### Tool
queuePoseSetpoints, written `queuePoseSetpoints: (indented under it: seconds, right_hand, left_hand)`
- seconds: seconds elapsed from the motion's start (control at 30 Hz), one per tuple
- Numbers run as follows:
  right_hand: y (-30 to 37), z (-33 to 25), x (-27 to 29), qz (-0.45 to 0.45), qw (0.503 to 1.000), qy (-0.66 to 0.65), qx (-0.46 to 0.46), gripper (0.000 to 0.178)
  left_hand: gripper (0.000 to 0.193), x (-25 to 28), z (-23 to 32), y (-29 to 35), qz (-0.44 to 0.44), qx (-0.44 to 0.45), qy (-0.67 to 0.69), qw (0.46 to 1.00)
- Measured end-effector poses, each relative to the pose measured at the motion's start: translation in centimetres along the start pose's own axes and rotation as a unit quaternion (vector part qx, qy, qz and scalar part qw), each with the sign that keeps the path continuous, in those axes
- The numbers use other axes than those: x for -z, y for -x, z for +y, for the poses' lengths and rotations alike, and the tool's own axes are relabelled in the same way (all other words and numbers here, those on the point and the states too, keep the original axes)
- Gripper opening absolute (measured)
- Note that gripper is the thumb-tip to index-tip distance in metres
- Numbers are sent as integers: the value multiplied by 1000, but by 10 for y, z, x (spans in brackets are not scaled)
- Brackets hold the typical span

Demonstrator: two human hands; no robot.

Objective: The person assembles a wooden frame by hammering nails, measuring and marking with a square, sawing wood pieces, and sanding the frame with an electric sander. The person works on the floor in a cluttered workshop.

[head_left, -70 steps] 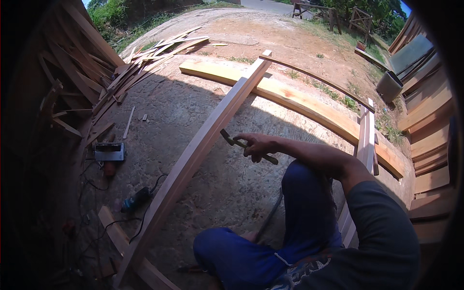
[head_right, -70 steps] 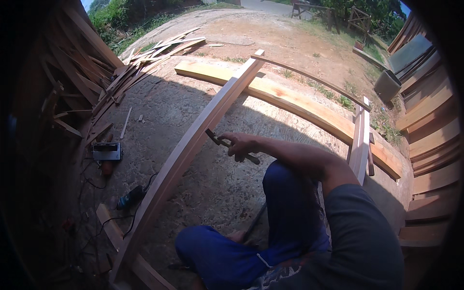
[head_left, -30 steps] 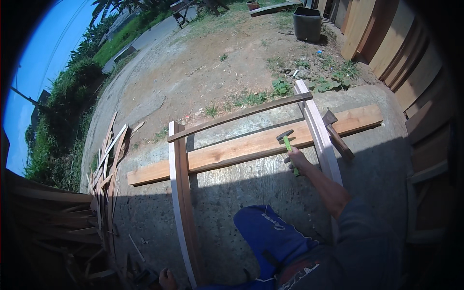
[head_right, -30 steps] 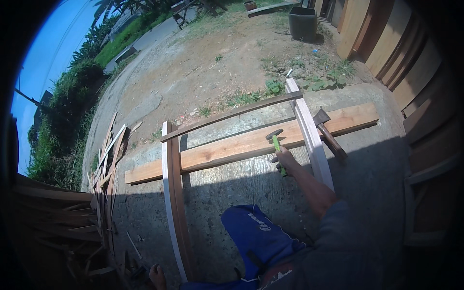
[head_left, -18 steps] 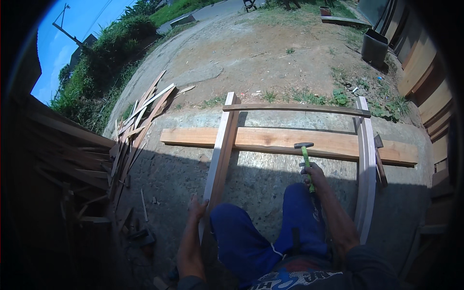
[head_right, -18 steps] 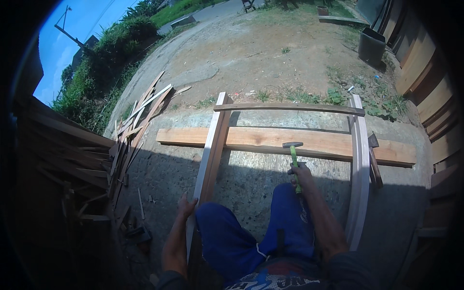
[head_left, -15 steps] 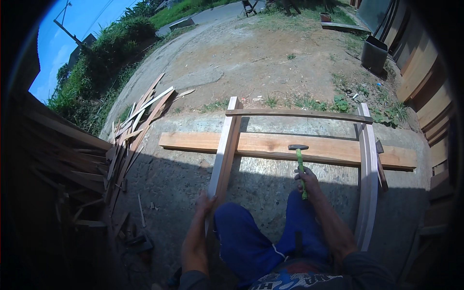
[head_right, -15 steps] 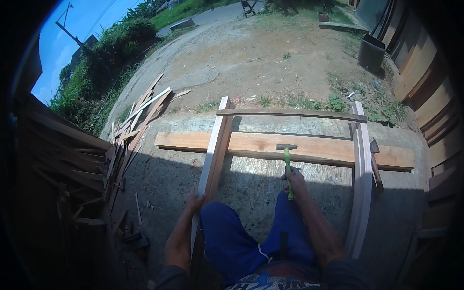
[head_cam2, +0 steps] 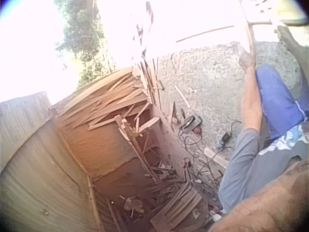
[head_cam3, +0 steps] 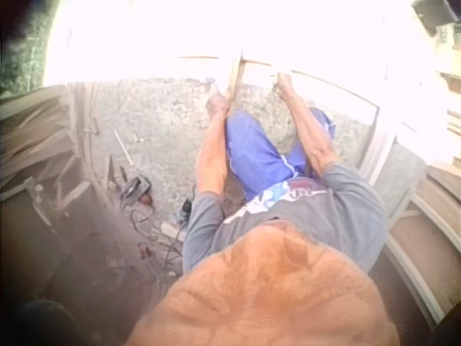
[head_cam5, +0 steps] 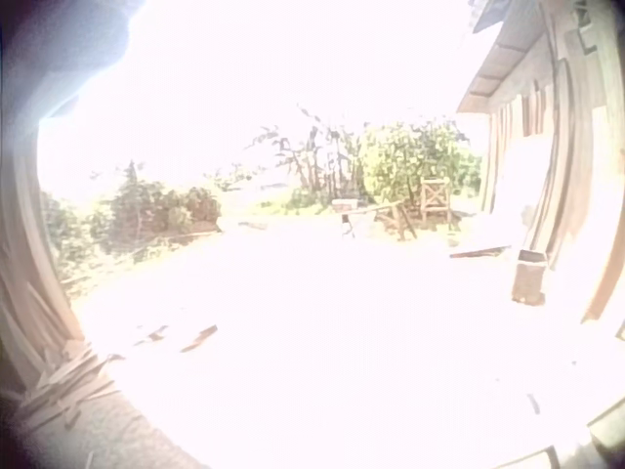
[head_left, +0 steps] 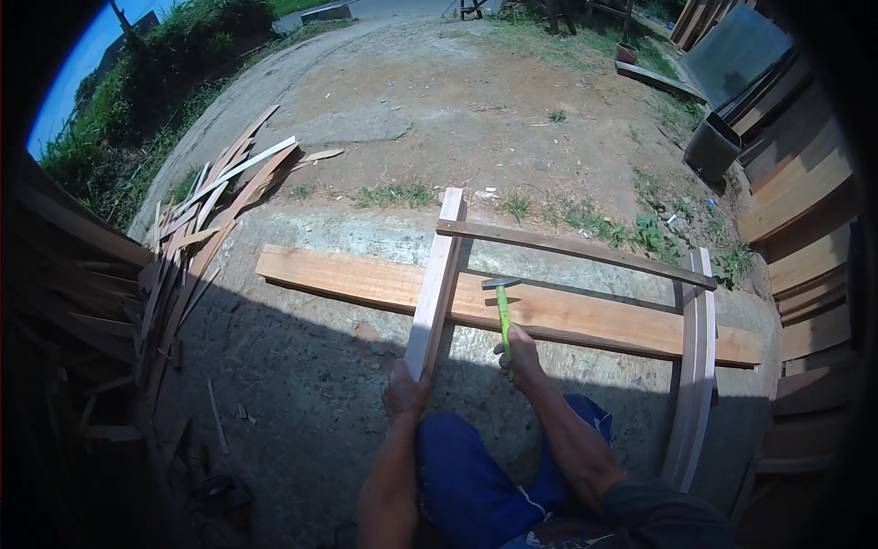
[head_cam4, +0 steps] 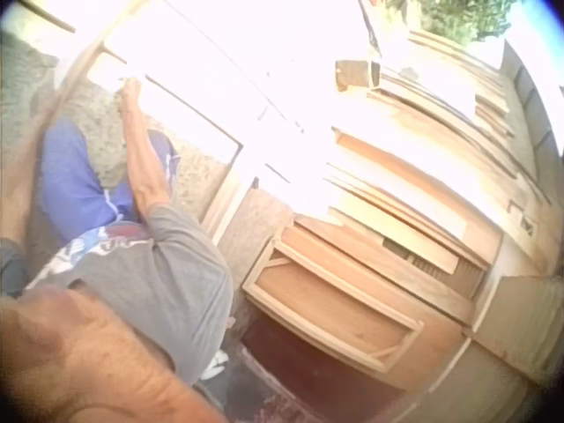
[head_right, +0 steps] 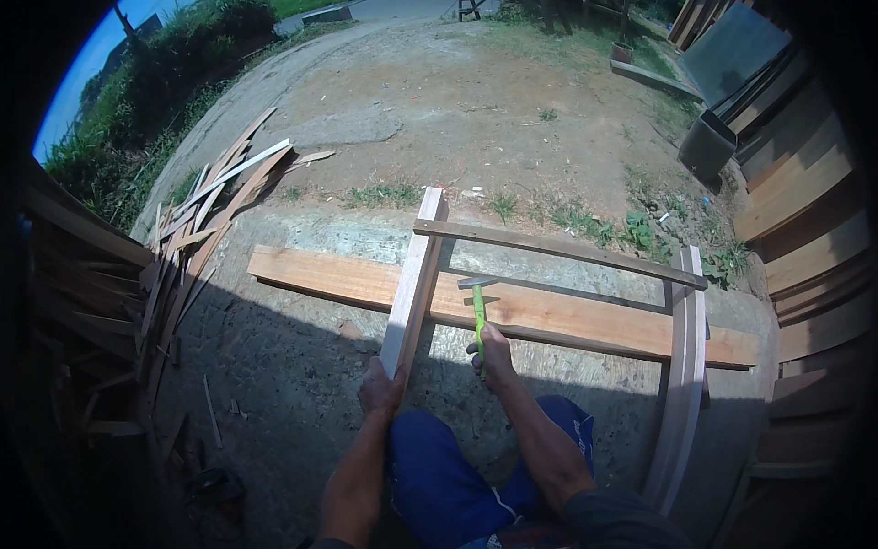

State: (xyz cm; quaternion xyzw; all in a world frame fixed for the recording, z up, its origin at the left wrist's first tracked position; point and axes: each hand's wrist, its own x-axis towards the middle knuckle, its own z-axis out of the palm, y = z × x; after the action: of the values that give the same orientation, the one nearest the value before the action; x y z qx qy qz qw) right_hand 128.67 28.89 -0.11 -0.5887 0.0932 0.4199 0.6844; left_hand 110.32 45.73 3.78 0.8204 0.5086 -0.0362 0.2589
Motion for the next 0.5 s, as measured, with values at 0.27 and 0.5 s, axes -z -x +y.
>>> queuePoseSetpoints:
  seconds: [0.27, 0.5]
  right_hand:
    - [-58, -3, -48, -40, 983, -179, -20, 33]
    - [-72, -2, -66, -27, 985, -169, 0, 32]
  left_hand:
    - [51, -8, -7, -7, 7, 16, -25, 1000]
    - [51, -6, -5, -10, 10, 0, -29, 1000]
